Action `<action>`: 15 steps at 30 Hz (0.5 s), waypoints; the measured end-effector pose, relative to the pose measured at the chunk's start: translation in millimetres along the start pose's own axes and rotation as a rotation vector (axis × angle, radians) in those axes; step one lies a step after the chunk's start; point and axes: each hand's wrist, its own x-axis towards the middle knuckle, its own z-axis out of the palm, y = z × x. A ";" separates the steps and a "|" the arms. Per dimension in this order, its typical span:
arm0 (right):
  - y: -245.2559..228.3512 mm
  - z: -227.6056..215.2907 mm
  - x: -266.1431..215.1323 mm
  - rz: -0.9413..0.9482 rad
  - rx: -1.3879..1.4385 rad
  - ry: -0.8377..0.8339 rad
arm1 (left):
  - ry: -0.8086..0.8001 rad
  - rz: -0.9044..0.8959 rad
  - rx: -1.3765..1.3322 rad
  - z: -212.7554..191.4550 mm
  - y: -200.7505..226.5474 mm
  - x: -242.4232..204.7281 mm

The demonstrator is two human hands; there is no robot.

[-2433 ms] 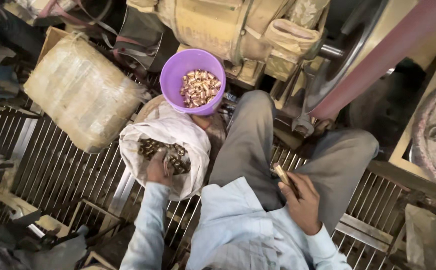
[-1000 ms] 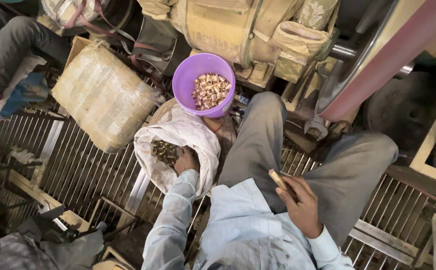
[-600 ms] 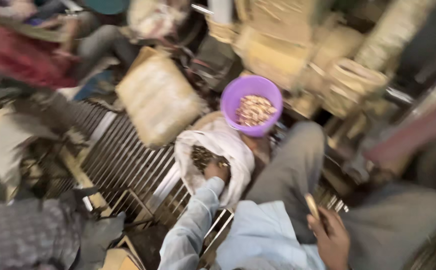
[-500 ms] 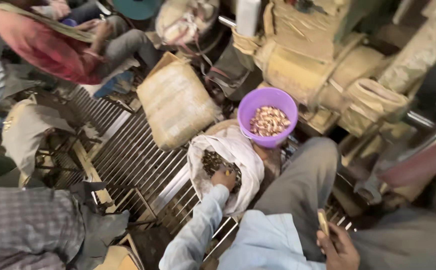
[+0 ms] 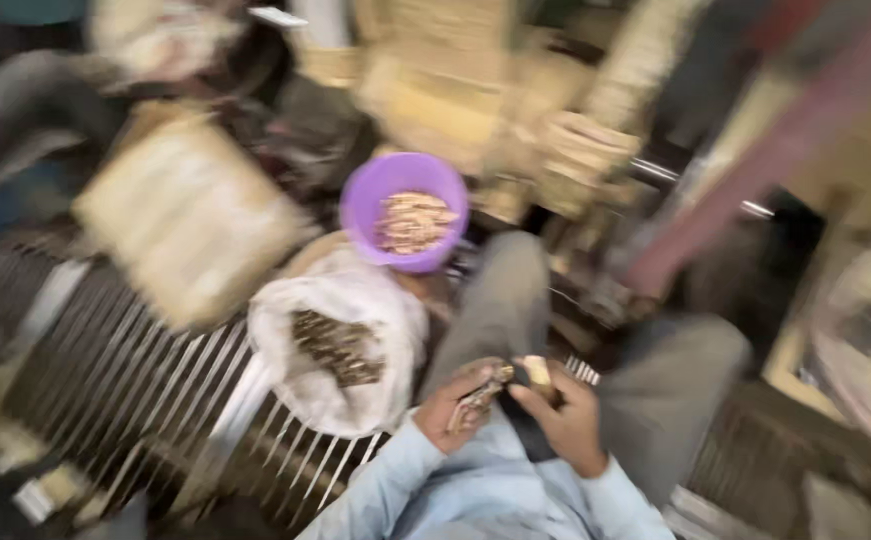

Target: The person sits on a metal grate floor and repeatedly picks up small brass-colored metal parts from a white sack. They press each part against a vertical belt sander to smooth its surface, then place the finished part into a purple bucket.

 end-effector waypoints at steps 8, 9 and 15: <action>1.6 -36.9 -16.8 0.046 0.089 -0.015 | -0.126 -0.086 0.475 16.7 -12.0 17.2; 3.2 -41.1 -17.7 0.047 0.069 -0.040 | -0.163 -0.082 0.507 16.2 -11.3 20.3; -8.1 -53.0 -19.6 -0.048 -0.080 -0.003 | -0.215 0.007 0.645 20.5 -8.0 33.9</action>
